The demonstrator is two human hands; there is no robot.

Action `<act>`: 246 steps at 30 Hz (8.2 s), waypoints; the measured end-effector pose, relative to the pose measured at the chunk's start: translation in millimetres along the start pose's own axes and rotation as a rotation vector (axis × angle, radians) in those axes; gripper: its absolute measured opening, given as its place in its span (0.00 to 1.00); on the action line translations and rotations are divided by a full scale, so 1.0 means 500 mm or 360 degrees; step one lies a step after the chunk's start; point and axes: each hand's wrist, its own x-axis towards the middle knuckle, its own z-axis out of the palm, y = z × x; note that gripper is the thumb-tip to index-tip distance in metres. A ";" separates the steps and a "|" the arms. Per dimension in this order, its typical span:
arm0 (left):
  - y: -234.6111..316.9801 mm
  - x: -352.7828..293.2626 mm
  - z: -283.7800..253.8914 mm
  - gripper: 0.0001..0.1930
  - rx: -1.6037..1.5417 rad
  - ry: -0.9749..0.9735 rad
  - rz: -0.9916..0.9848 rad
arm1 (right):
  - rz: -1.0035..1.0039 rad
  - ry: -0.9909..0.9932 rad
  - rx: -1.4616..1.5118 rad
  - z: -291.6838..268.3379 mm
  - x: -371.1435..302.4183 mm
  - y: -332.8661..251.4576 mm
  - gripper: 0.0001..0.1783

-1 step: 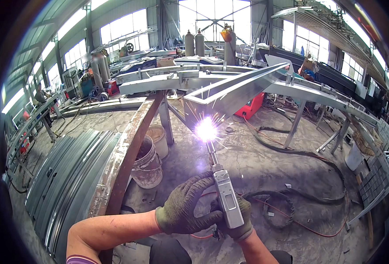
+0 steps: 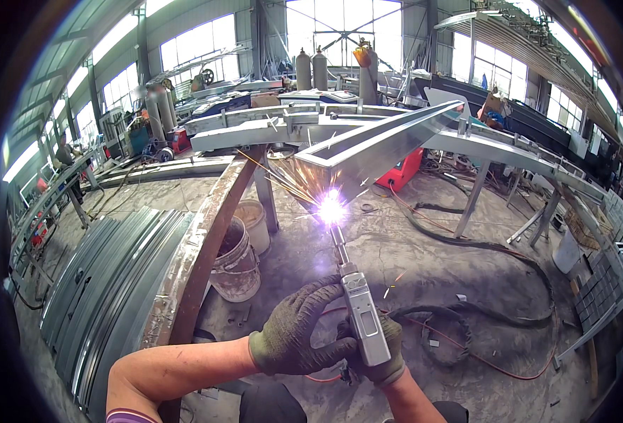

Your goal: The person welds seams on rectangular aluminum frames using a handheld welding torch. They reposition the frames on a workbench and weld multiple joints, then move to a different area to weld additional frames on the floor.

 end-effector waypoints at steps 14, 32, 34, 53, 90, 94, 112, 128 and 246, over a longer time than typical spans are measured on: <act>-0.002 -0.003 0.004 0.47 -0.0008 -0.0033 -0.0033 | -0.0047 -0.0010 -0.0151 -0.003 -0.008 0.013 0.09; -0.015 -0.011 0.021 0.44 -0.0075 -0.0030 -0.0136 | -0.0445 -0.0068 -0.0362 -0.014 0.000 0.027 0.14; -0.024 -0.020 0.025 0.44 -0.0077 -0.0086 -0.0278 | -0.0362 -0.0047 -0.0364 -0.003 -0.007 0.047 0.14; 0.004 0.283 -0.179 0.31 0.0807 0.0459 0.0048 | 0.0007 0.0416 -0.0391 -0.101 0.026 0.066 0.10; -0.174 0.445 0.053 0.23 0.2462 -0.0467 -0.0408 | 0.0343 0.0560 0.0205 -0.203 0.056 0.174 0.14; -0.144 0.469 0.018 0.22 0.2062 -0.0394 -0.0532 | 0.0328 0.0524 0.0195 -0.188 0.058 0.182 0.16; -0.151 0.563 -0.085 0.54 0.1165 -0.0642 -0.1301 | 0.0249 0.0566 0.0051 -0.155 0.058 0.120 0.12; -0.316 0.433 0.010 0.26 0.2440 0.0138 -0.0190 | 0.0396 0.0547 0.0207 -0.180 0.066 0.058 0.13; -0.014 0.024 -0.018 0.51 0.0145 0.0348 0.0060 | -0.0372 -0.0091 0.0129 0.036 0.118 -0.048 0.09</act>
